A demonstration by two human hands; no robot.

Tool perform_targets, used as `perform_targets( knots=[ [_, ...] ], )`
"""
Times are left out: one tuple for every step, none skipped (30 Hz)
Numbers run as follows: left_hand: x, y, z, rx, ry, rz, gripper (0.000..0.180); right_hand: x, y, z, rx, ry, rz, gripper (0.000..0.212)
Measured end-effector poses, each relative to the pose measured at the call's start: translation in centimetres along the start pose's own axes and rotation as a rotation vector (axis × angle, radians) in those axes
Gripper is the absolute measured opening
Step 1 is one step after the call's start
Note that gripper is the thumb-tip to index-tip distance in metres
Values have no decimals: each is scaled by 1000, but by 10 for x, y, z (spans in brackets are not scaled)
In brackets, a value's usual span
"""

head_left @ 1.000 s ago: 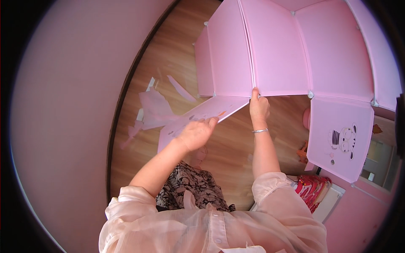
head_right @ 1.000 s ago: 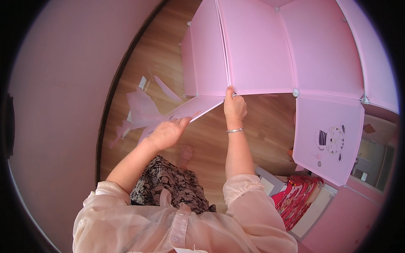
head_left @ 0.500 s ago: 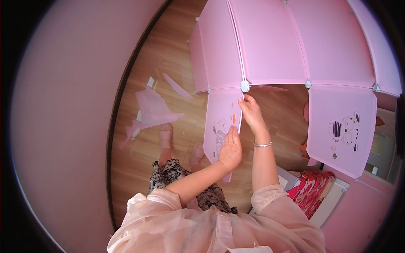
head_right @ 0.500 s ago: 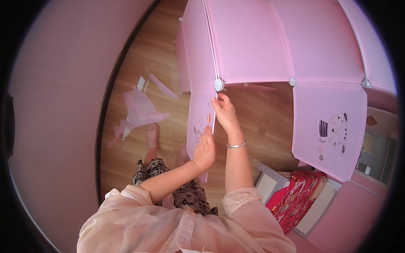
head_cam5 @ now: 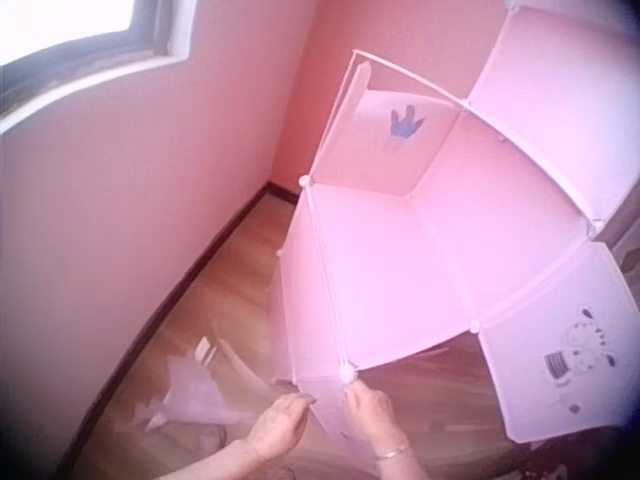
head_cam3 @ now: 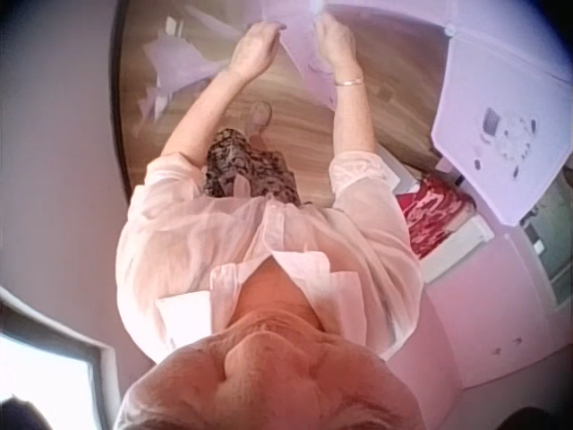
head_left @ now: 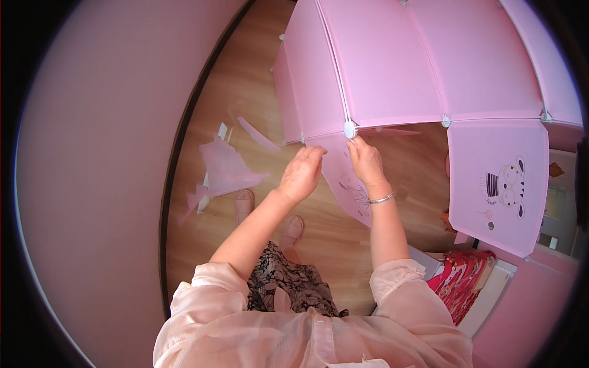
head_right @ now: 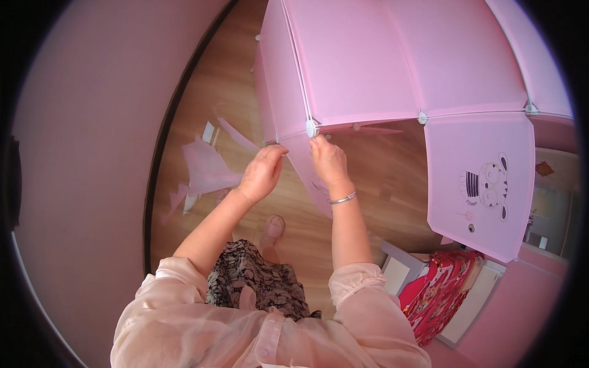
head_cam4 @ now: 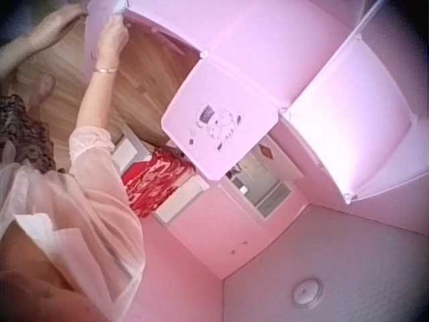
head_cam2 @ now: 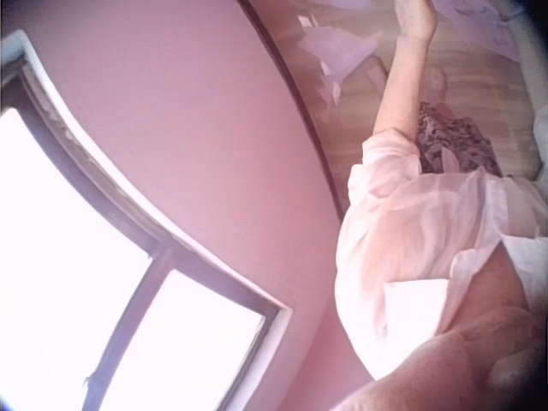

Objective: The person assembles a pink plastic wardrobe by snapping plastic panels and frames into white corner connectors by hand.

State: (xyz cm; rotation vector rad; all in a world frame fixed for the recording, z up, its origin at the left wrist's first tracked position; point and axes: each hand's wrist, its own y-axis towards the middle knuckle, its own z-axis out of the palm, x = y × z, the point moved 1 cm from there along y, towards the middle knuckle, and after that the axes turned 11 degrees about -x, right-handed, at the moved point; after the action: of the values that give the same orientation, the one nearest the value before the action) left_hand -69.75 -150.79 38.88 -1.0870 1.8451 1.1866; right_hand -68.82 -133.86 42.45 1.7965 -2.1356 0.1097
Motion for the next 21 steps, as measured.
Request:
perform_targets(
  knots=[
    [5,15,-7,-19,31,75,20,-1,1,-2,-7,1,4,17],
    [6,29,-10,-18,69,124,21,-1,2,-5,11,0,-15,16],
    [6,42,-14,-12,103,173,23,0,1,-4,29,-2,-29,15],
    [5,56,-14,-5,96,181,23,1,1,-6,22,-6,-19,15],
    [1,67,-12,52,166,347,25,2,-1,-5,27,12,-10,14],
    [-3,77,-8,104,240,515,28,3,-1,-6,30,33,-8,14],
    [-5,83,-4,108,238,524,28,3,-2,-6,22,34,-2,14],
    [-5,87,2,234,232,591,33,3,-6,-5,22,29,20,14],
    [-5,92,7,361,232,660,38,5,-7,-5,18,29,40,16],
    [-4,96,12,371,237,689,42,6,-9,-5,40,-9,58,15],
    [-1,102,16,383,243,700,42,7,-8,-4,30,2,69,15],
    [0,105,20,404,276,740,40,10,-11,-6,15,-10,123,14],
    [-3,108,23,430,313,789,37,14,-14,-7,-7,-15,184,14],
    [-6,109,22,404,292,797,36,16,-18,-2,-88,-9,194,15],
    [-8,109,21,429,289,817,36,21,-21,2,-102,1,220,15],
    [-10,109,23,422,304,796,39,23,-23,5,-158,11,250,15],
    [-12,110,25,416,321,775,41,25,-23,8,-215,21,280,15],
    [-11,110,20,431,306,740,42,32,-22,8,-179,40,322,16],
    [-11,109,19,451,310,757,42,34,-22,9,-192,53,342,16],
    [-11,108,18,447,342,749,41,36,-22,10,-191,23,325,16],
    [-13,110,17,428,381,742,41,36,-18,9,-195,-6,295,16]
  ],
)
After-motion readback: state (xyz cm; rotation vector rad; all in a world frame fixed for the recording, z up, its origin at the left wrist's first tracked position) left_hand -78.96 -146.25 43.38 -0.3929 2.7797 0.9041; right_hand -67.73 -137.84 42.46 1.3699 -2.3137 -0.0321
